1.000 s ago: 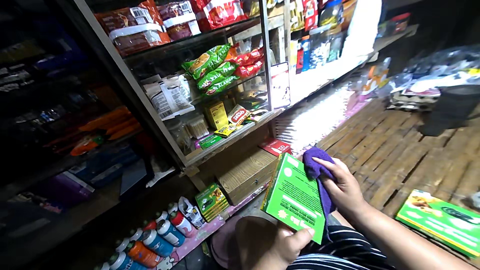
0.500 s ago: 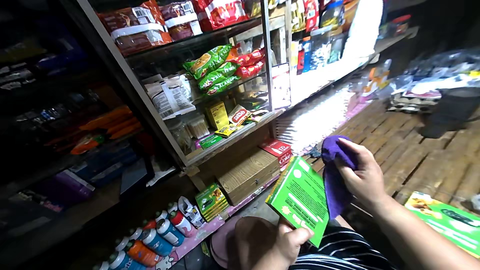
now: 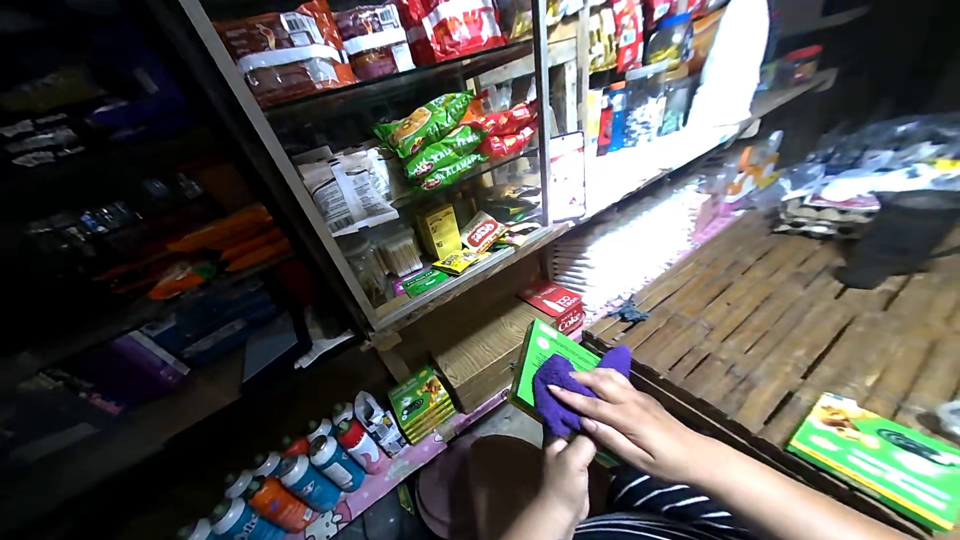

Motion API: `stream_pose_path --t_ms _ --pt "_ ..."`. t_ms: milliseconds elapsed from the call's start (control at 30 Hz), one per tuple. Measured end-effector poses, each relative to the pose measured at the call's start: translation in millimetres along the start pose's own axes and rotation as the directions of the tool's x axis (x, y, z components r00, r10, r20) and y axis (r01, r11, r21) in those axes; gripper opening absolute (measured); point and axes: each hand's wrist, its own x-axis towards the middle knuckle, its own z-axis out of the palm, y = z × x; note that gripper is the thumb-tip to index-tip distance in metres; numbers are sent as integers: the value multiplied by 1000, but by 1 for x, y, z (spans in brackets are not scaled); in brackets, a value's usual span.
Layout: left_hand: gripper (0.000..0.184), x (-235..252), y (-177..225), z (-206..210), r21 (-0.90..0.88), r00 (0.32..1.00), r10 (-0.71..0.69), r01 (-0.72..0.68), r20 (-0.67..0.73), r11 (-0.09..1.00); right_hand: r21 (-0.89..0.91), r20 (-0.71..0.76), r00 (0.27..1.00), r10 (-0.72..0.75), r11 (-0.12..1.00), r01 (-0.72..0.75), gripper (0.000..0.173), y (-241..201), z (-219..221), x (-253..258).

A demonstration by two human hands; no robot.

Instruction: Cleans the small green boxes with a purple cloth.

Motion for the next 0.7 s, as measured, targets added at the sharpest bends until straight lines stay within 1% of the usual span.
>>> stream_pose_path --t_ms 100,133,167,200,267,333,400,500,567,700 --pt "17 -1 2 3 -21 1000 -7 7 19 1000 -31 -8 999 -32 999 32 38 13 -5 -2" --pt "23 -1 2 4 -46 999 -4 6 45 999 -49 -37 999 -26 999 24 38 19 -5 -3" --pt "34 -2 2 4 -71 996 -6 12 90 997 -65 -77 997 -4 998 -1 38 26 -4 -5" --pt "41 -2 2 4 -88 992 -10 21 126 996 -84 -123 992 38 995 -49 38 33 -4 -6" --pt "45 -4 -1 3 -98 983 -5 23 186 995 -123 -223 962 155 975 -186 41 44 -4 -8" --pt "41 -6 -2 3 -79 975 -2 20 224 997 -141 -295 917 269 937 -320 43 44 -4 -6" --pt "37 -6 -2 3 -62 973 3 11 229 998 -165 -341 896 283 921 -354 42 34 1 -4" --pt "35 -7 -1 3 -47 979 7 3 205 999 -195 -356 909 218 934 -300 42 22 10 -5" --pt "35 -6 0 3 -42 983 18 -10 183 999 -180 -325 930 174 954 -241 42 13 14 -6" --pt "36 -2 -2 1 -55 985 47 -38 165 998 -52 -211 977 35 998 -47 38 -1 11 -2"
